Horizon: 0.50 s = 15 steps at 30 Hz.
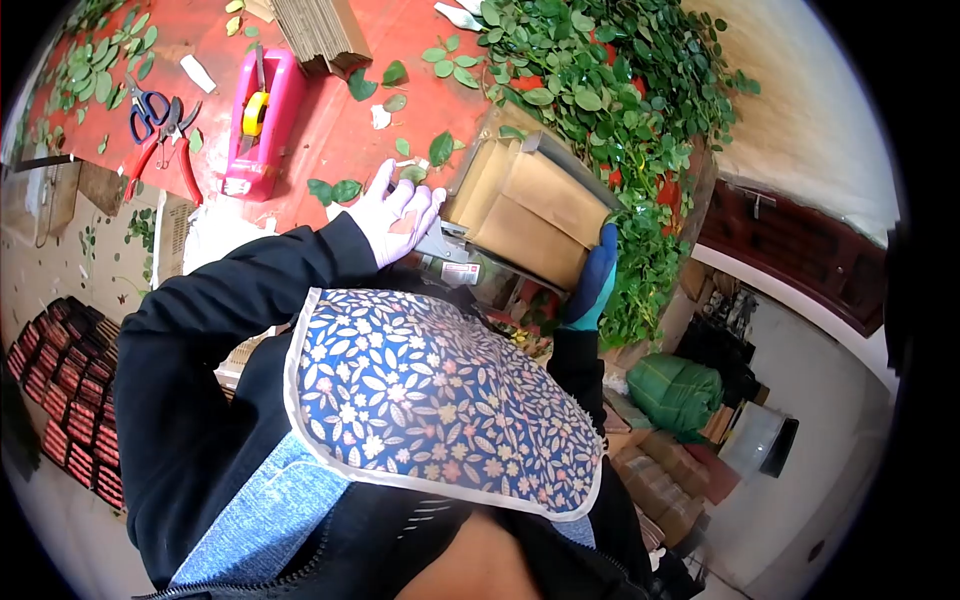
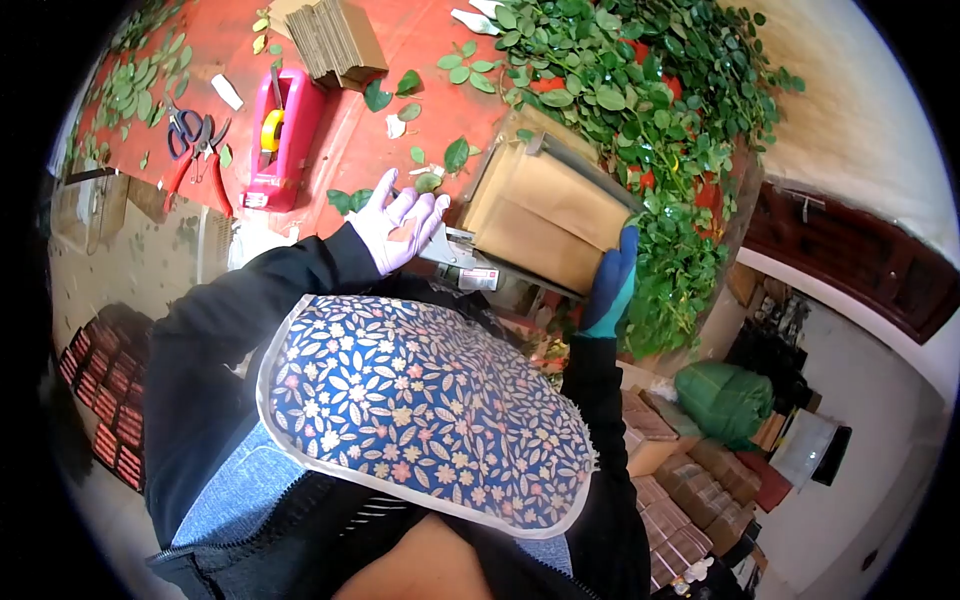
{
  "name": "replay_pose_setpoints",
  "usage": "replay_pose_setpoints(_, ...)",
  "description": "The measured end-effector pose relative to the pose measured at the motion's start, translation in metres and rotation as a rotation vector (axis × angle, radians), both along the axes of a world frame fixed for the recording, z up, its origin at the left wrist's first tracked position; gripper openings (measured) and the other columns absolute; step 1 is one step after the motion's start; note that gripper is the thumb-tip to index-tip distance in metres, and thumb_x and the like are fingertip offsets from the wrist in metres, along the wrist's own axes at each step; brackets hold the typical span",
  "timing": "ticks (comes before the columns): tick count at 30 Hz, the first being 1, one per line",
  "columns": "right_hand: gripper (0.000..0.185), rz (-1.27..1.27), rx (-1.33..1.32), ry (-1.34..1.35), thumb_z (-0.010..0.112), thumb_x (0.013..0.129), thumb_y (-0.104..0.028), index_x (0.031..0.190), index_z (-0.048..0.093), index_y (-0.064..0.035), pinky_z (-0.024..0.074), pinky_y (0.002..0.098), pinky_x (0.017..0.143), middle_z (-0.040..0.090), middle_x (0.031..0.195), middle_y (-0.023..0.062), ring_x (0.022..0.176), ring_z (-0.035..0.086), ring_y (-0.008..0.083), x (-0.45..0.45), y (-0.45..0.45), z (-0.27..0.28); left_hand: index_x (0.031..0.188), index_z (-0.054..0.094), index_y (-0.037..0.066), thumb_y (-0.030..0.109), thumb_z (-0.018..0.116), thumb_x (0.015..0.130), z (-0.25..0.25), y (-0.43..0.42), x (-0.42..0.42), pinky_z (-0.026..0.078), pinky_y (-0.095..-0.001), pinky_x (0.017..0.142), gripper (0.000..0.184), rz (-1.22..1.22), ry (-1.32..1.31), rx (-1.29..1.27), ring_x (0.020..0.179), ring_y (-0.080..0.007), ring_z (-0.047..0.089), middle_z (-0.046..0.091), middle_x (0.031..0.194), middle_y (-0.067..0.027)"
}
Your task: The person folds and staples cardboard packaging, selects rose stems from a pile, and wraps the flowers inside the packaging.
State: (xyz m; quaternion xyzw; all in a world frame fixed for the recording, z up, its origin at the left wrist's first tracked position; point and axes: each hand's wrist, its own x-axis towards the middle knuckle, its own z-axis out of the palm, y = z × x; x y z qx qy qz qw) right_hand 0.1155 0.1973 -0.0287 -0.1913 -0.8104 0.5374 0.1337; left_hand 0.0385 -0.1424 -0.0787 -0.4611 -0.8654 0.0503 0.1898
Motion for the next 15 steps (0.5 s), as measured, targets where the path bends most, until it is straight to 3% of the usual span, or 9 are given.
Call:
replay_pose_setpoints(1, 0.055, -0.006, -0.011, -0.01, 0.044, 0.099, -0.021, 0.145, 0.032, 0.0068, 0.0259, 0.0356, 0.114, 0.036, 0.15, 0.016, 0.136, 0.037, 0.0236, -0.001, 0.0, 0.0, 0.132, 0.048, 0.002, 0.016, 0.053, 0.083, 0.003, 0.0, -0.003, 0.037, -0.0609, 0.102, 0.051, -0.006, 0.088, -0.036, 0.099, -0.023, 0.057, 0.055, 0.107, -0.0091)
replay_pose_setpoints(3, 0.055, -0.013, -0.052, -0.024, 0.045, 0.098, -0.018, 0.145, 0.031, 0.0072, 0.0257, 0.0351, 0.114, 0.036, 0.15, 0.016, 0.136, 0.037, 0.0238, -0.004, -0.004, 0.005, 0.116, 0.055, 0.004, 0.018, 0.055, 0.081, 0.018, -0.003, -0.008, 0.044, -0.052, 0.097, 0.037, -0.093, -0.235, 0.159, 0.092, -0.0232, 0.058, 0.055, 0.1, -0.0088)
replay_pose_setpoints(4, 0.056, -0.004, -0.086, -0.025, 0.045, 0.099, -0.021, 0.145, 0.031, 0.007, 0.0268, 0.0354, 0.113, 0.037, 0.149, 0.016, 0.135, 0.038, 0.0237, -0.007, -0.012, 0.013, 0.116, 0.055, 0.004, 0.018, 0.055, 0.081, 0.018, -0.003, -0.011, 0.044, -0.052, 0.097, 0.037, -0.097, -0.237, 0.159, 0.092, -0.0232, 0.058, 0.055, 0.1, -0.0088)
replay_pose_setpoints(6, 0.057, 0.011, -0.155, -0.026, 0.045, 0.1, -0.025, 0.145, 0.031, 0.0064, 0.0289, 0.036, 0.113, 0.04, 0.146, 0.0159, 0.133, 0.041, 0.0235, -0.012, -0.024, 0.024, 0.096, 0.056, 0.008, 0.018, 0.055, 0.08, 0.012, -0.001, -0.026, 0.049, -0.0414, 0.084, 0.018, -0.139, -0.383, 0.26, 0.088, -0.0232, 0.057, 0.055, 0.094, -0.0082)
replay_pose_setpoints(7, 0.058, 0.011, -0.17, -0.028, 0.045, 0.1, -0.027, 0.145, 0.031, 0.0063, 0.0294, 0.0361, 0.112, 0.041, 0.146, 0.0159, 0.132, 0.041, 0.0235, -0.011, -0.022, 0.021, 0.082, 0.051, 0.01, 0.018, 0.056, 0.079, 0.008, 0.005, -0.034, 0.048, -0.0376, 0.07, 0.009, -0.14, -0.266, 0.34, 0.086, -0.0238, 0.058, 0.054, 0.087, -0.0078)
replay_pose_setpoints(11, 0.057, 0.005, -0.078, 0.05, 0.045, 0.1, -0.027, 0.144, 0.033, 0.0065, 0.0307, 0.0363, 0.111, 0.043, 0.143, 0.0161, 0.13, 0.043, 0.0234, -0.005, 0.0, 0.001, 0.073, 0.047, 0.007, 0.014, 0.055, 0.076, -0.013, 0.019, -0.059, 0.047, -0.0404, 0.051, 0.011, -0.236, -0.348, 0.295, 0.06, -0.0292, 0.057, 0.05, 0.072, -0.0115)
replay_pose_setpoints(15, 0.054, -0.017, -0.016, 0.07, 0.044, 0.1, -0.023, 0.143, 0.034, 0.0074, 0.0291, 0.0368, 0.112, 0.041, 0.146, 0.0175, 0.133, 0.041, 0.0245, -0.004, 0.009, -0.012, 0.081, 0.052, 0.008, 0.014, 0.056, 0.077, -0.005, 0.014, -0.05, 0.049, -0.0388, 0.061, 0.008, -0.265, -0.232, 0.294, 0.072, -0.0251, 0.059, 0.05, 0.076, -0.0083)
